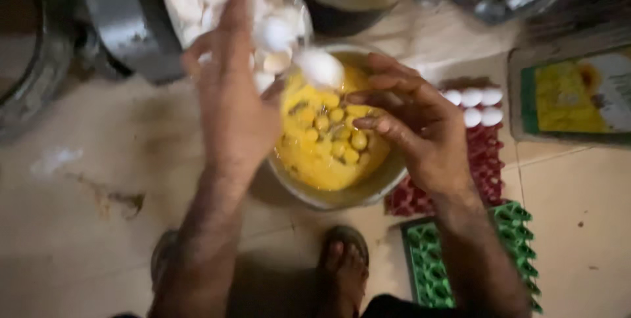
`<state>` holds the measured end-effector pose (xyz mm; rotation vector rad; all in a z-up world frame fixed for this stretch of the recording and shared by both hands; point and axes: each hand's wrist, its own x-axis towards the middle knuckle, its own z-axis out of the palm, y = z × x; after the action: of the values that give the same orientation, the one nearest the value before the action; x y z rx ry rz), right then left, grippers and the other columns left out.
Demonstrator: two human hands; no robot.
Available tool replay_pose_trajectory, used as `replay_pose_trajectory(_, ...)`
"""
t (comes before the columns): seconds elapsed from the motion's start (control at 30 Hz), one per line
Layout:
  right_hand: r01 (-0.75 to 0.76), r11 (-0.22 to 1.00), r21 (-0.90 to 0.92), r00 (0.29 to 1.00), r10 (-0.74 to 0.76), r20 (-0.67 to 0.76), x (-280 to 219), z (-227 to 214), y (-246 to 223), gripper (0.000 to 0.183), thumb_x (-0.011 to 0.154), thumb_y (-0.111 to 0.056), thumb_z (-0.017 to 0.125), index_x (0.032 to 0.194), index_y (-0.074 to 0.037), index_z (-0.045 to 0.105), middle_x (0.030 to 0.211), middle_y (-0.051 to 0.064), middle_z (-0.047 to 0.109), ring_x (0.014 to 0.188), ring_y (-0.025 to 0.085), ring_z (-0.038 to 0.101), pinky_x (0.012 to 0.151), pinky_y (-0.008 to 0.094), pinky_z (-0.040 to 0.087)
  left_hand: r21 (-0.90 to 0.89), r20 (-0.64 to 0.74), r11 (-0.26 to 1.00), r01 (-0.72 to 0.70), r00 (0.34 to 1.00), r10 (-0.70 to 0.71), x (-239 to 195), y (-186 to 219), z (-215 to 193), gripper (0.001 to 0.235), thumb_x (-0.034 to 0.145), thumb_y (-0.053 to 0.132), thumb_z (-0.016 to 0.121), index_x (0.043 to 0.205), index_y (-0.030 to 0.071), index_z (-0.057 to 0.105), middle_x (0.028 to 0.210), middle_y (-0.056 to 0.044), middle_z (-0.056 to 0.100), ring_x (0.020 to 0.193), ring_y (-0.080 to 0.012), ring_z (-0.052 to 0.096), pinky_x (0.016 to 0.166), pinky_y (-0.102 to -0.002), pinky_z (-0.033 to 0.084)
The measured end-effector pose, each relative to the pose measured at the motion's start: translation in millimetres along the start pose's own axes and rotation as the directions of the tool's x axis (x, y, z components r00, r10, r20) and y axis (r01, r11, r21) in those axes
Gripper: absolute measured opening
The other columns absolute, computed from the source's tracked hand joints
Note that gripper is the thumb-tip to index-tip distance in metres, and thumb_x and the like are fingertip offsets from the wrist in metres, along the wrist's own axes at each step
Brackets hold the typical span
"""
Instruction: The person cracks eggs by hand into a large metal bowl filled with egg yolks. The person discards the shells into a plastic bag and occasionally picks up more eggs from a red tray.
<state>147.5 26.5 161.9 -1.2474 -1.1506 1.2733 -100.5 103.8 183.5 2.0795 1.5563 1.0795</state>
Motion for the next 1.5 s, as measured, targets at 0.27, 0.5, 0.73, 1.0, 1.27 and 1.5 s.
replay_pose_trajectory(0.27, -0.530, 0.549, -0.646, 0.808, 0.096, -0.581, -13, -75, 88, 0.041, 0.106, -0.018, 0.058, 0.143, -0.005, 0.049, 0.129, 0.024, 0.061, 0.090, 0.032, 0.069, 0.074, 0.043, 0.060, -0.267, 0.006, 0.939, 0.217, 0.975, -0.223, -60, -22, 32, 0.055, 0.095, -0.003, 0.077, 0.146, 0.006, 0.059, 0.134, -0.011, 0.062, 0.114, -0.0221, 0.064, 0.090, -0.031, 0.060)
replay_pose_trajectory(0.5, -0.383, 0.221, -0.897, 0.916, -0.033, -0.400, -59, -107, 178, 0.061, 0.105, -0.029, 0.061, 0.162, -0.017, 0.040, 0.128, 0.019, 0.058, 0.100, 0.039, 0.066, 0.075, 0.051, 0.060, -0.463, 0.687, 0.740, 0.488, 0.725, -0.049, -80, 3, 113, 0.048, 0.085, 0.011, 0.078, 0.131, 0.006, 0.064, 0.119, -0.009, 0.068, 0.097, -0.0174, 0.070, 0.081, -0.029, 0.062)
replay_pose_trajectory(0.73, -0.361, 0.669, -0.649, 0.918, 0.133, -0.373, -98, -62, 93, 0.048, 0.101, -0.020, 0.063, 0.144, -0.004, 0.050, 0.130, 0.020, 0.055, 0.097, 0.025, 0.069, 0.070, 0.037, 0.069, -0.337, 0.864, 0.403, 0.851, 0.449, -0.227, -140, -15, 173, 0.049, 0.091, 0.027, 0.072, 0.135, 0.007, 0.063, 0.122, -0.012, 0.071, 0.107, -0.0208, 0.071, 0.089, -0.035, 0.062)
replay_pose_trajectory(1.0, 0.055, 0.408, -0.911, 0.998, -0.057, 0.034, -99, 2, 78, 0.055, 0.090, -0.009, 0.078, 0.136, 0.003, 0.049, 0.119, 0.025, 0.067, 0.100, 0.040, 0.069, 0.076, 0.045, 0.061, -0.218, 0.970, 0.175, 0.960, 0.233, -0.068, -143, -4, 177, 0.053, 0.098, 0.036, 0.064, 0.144, 0.010, 0.064, 0.131, -0.010, 0.073, 0.116, -0.0171, 0.068, 0.099, -0.030, 0.051)
replay_pose_trajectory(1.27, 0.213, 0.535, -0.818, 0.970, -0.218, 0.111, -71, 6, 35, 0.047, 0.097, 0.002, 0.066, 0.140, 0.007, 0.050, 0.128, 0.030, 0.065, 0.115, 0.044, 0.070, 0.093, 0.046, 0.061, -0.511, 0.859, -0.029, 0.859, 0.510, -0.030, -108, -4, 136, 0.056, 0.076, 0.005, 0.086, 0.130, -0.001, 0.072, 0.117, -0.013, 0.076, 0.101, -0.0194, 0.073, 0.091, -0.029, 0.060)
replay_pose_trajectory(1.5, 0.329, 0.515, -0.792, 0.938, -0.275, 0.211, -51, 10, 34, 0.044, 0.102, 0.002, 0.065, 0.142, 0.009, 0.049, 0.133, 0.031, 0.062, 0.121, 0.045, 0.068, 0.098, 0.044, 0.063, -0.582, 0.813, -0.158, 0.798, 0.578, -0.074, -108, -8, 133, 0.053, 0.077, 0.000, 0.087, 0.128, -0.001, 0.071, 0.115, -0.013, 0.075, 0.102, -0.0190, 0.072, 0.094, -0.029, 0.059)
